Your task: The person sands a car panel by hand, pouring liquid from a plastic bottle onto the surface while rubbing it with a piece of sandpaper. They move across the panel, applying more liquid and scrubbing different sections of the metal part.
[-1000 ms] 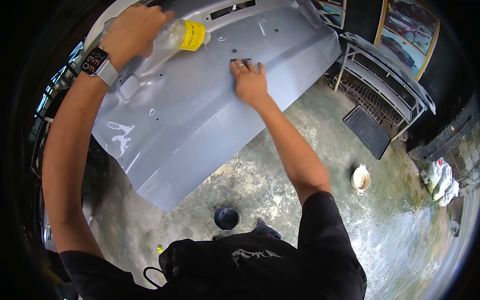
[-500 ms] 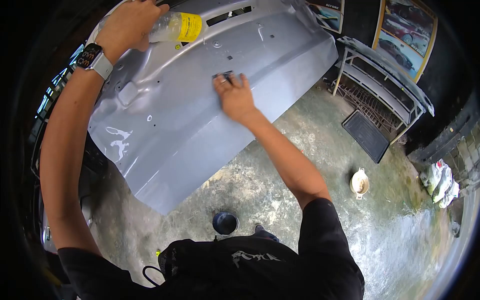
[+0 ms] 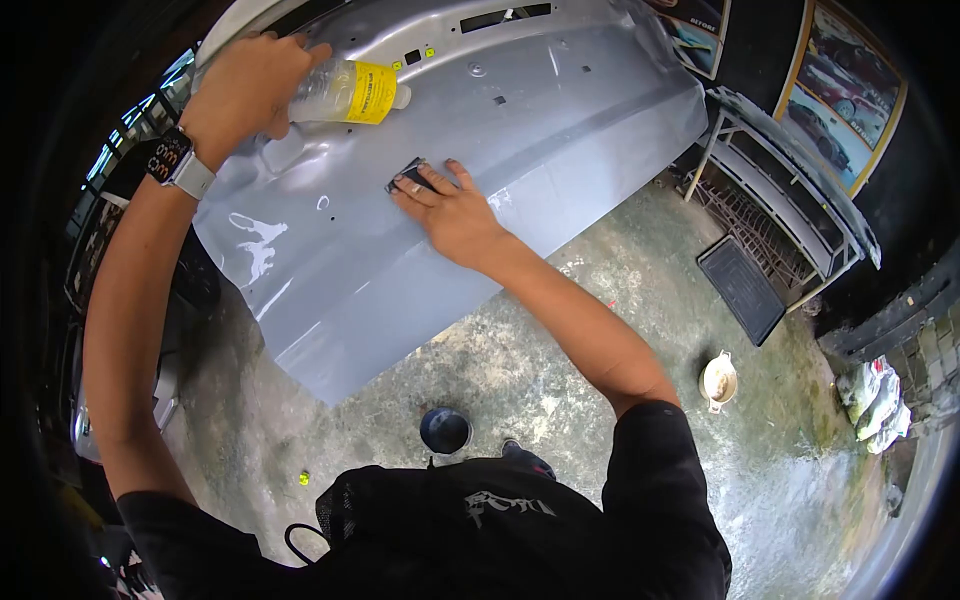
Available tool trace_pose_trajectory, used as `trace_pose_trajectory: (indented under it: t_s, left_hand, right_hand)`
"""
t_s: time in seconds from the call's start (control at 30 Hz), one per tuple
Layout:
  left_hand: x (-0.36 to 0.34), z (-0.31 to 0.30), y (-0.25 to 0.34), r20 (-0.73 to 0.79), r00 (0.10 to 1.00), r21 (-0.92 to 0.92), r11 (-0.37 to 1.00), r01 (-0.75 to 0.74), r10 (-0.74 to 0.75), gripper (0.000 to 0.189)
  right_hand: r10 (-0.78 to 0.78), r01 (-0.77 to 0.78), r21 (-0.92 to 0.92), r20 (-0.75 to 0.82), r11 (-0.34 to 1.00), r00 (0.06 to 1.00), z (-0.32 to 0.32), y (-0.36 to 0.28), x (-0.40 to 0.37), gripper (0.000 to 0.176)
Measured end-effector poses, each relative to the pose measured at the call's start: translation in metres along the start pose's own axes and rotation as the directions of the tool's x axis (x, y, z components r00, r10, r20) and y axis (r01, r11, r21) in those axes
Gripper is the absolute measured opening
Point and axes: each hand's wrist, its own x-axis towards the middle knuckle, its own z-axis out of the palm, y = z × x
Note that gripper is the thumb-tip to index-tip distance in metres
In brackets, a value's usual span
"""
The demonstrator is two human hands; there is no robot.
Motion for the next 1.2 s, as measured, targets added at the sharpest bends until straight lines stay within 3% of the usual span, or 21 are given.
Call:
trace_pose_trajectory:
  t_s: [0.03, 0.1, 0.17, 0.27, 0.4, 0.5, 0.57, 0.6, 0.7, 0.8, 0.87, 0.93, 1.03, 1.1, 1.17, 1.2]
  left_hand:
    - [-0.006, 0.003, -0.001, -0.001, 1.0, 0.02, 1.0, -0.017, 0.017, 0.092]
    - [-0.022, 0.01, -0.006, -0.029, 0.999, 0.017, 0.999, -0.037, 0.038, 0.091]
    - [-0.035, 0.011, -0.006, -0.056, 0.996, 0.011, 0.997, -0.074, 0.075, 0.091]
    - [-0.036, 0.0, -0.002, -0.014, 0.998, 0.026, 0.997, -0.068, 0.068, 0.088]
    - [-0.028, -0.001, 0.005, -0.102, 0.99, -0.015, 0.995, -0.097, 0.095, 0.087]
    - [-0.019, 0.0, 0.013, -0.159, 0.98, -0.031, 0.992, -0.125, 0.119, 0.087]
    - [-0.016, 0.004, 0.019, -0.169, 0.979, -0.056, 0.991, -0.124, 0.114, 0.088]
    - [-0.015, 0.007, 0.021, -0.174, 0.98, -0.094, 0.989, -0.111, 0.093, 0.089]
    - [-0.011, -0.002, 0.024, -0.148, 0.986, -0.093, 0.992, -0.091, 0.077, 0.09]
    - [-0.005, -0.015, 0.029, -0.137, 0.987, -0.044, 0.995, -0.09, 0.084, 0.089]
    - [0.009, -0.019, 0.031, -0.148, 0.986, -0.036, 0.996, -0.084, 0.078, 0.088]
    - [0.033, -0.027, 0.037, -0.1, 0.99, -0.006, 0.995, -0.098, 0.096, 0.088]
    - [0.067, -0.044, 0.051, -0.065, 0.996, -0.03, 0.998, -0.062, 0.06, 0.088]
    - [0.078, -0.042, 0.056, -0.077, 0.996, -0.049, 0.997, -0.055, 0.051, 0.088]
    - [0.077, -0.054, 0.057, -0.081, 0.996, -0.062, 0.997, -0.041, 0.036, 0.088]
    - [0.072, -0.079, 0.056, -0.059, 0.996, -0.081, 0.994, -0.067, 0.062, 0.058]
  right_hand:
    - [0.022, -0.021, -0.061, 0.028, 0.998, 0.999, -0.001, 0.014, -0.007, 0.065]
    - [0.266, -0.25, -0.209, 0.052, 0.945, 0.963, -0.004, 0.065, -0.02, 0.07]
    - [0.467, -0.452, -0.164, 0.069, 0.877, 0.881, -0.013, 0.111, -0.033, 0.074]
    - [0.479, -0.454, -0.235, 0.06, 0.859, 0.876, 0.0, 0.073, -0.016, 0.07]
    - [0.143, -0.145, -0.144, -0.024, 0.979, 0.989, 0.008, -0.041, -0.012, 0.065]
    - [0.104, -0.104, -0.107, -0.004, 0.989, 0.995, -0.003, -0.02, -0.031, 0.065]
    - [0.288, -0.266, -0.283, 0.038, 0.922, 0.957, -0.008, 0.04, -0.048, 0.067]
    - [0.439, -0.407, -0.297, 0.046, 0.864, 0.898, -0.009, 0.079, -0.059, 0.071]
    - [0.637, -0.581, -0.307, 0.126, 0.754, 0.76, -0.027, 0.156, -0.065, 0.073]
    - [0.583, -0.546, -0.285, 0.056, 0.788, 0.811, 0.0, 0.129, -0.052, 0.069]
    - [0.33, -0.319, -0.257, 0.003, 0.912, 0.944, 0.01, 0.062, -0.048, 0.063]
    - [0.13, -0.142, -0.107, -0.115, 0.984, 0.985, 0.011, 0.016, -0.05, 0.058]
    - [0.088, -0.096, -0.101, -0.08, 0.99, 0.993, 0.001, 0.068, -0.056, 0.058]
    - [0.25, -0.255, -0.239, -0.052, 0.937, 0.967, 0.003, 0.14, -0.063, 0.06]
    - [0.491, -0.463, -0.285, 0.033, 0.839, 0.87, -0.004, 0.21, -0.069, 0.061]
    - [0.553, -0.53, -0.237, 0.04, 0.814, 0.832, -0.01, 0.229, -0.071, 0.06]
